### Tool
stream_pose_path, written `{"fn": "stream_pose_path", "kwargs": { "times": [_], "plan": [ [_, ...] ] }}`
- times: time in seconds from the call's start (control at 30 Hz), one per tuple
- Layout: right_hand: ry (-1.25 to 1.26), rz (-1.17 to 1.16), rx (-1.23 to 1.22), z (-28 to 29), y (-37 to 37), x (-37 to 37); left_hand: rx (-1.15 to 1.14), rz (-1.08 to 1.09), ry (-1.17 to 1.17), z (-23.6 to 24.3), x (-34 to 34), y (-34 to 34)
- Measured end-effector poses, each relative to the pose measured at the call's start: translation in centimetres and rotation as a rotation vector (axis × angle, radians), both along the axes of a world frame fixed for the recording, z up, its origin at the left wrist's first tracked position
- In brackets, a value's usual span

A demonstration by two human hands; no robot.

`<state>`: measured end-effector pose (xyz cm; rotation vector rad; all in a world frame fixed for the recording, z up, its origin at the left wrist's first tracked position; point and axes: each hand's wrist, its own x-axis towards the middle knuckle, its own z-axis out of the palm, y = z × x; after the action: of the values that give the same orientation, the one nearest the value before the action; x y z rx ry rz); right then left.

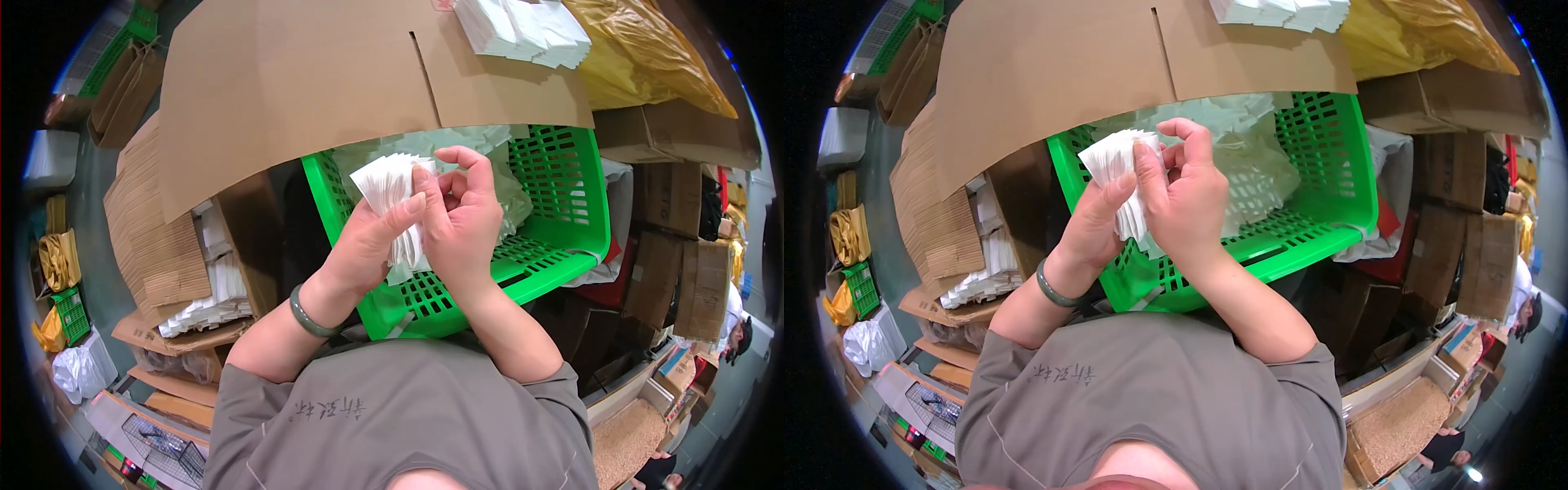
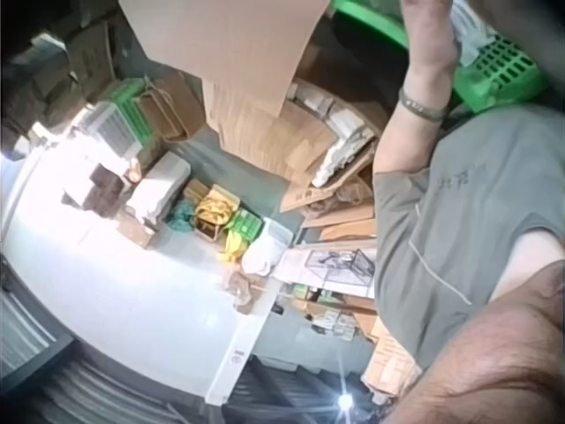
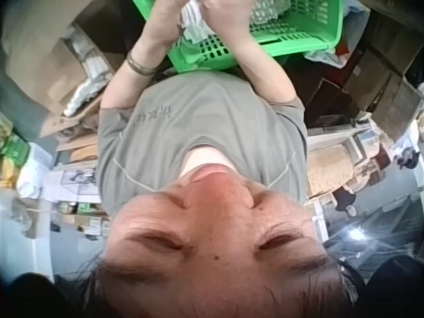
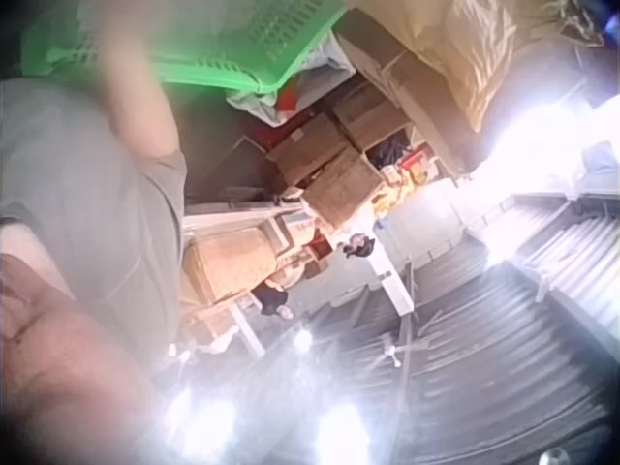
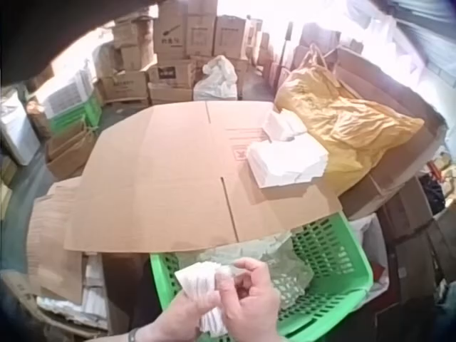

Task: Sorting and stacking small white rectangular sheets from a plastic basket onto a workspace.

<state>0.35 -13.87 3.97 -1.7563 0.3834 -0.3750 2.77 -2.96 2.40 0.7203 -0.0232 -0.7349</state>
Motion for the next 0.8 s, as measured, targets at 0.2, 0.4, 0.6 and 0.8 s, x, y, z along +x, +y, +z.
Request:
{"fn": "stream_pose_path", "kwargs": {
  "times": [0.2,0.4,0.6,0.8],
  "plan": [
    [-0.1,0.018,-0.286,-0.7,0.3,-0.1,-0.016,0.045,0.187,-0.9,0.3,0.0],
    [-0.365,0.028,-0.807,-0.2,0.0,0.5,-0.214,0.046,0.21,-1.7,0.4,-0.1],
    [-0.309,0.122,-0.826,-0.2,-0.1,0.3,-0.218,-0.039,0.261,-0.7,0.3,-0.1],
    [-0.266,0.179,-0.408,0.7,-1.0,-1.2,-0.191,-0.087,0.217,-0.8,0.4,0.2]
  ]
}}
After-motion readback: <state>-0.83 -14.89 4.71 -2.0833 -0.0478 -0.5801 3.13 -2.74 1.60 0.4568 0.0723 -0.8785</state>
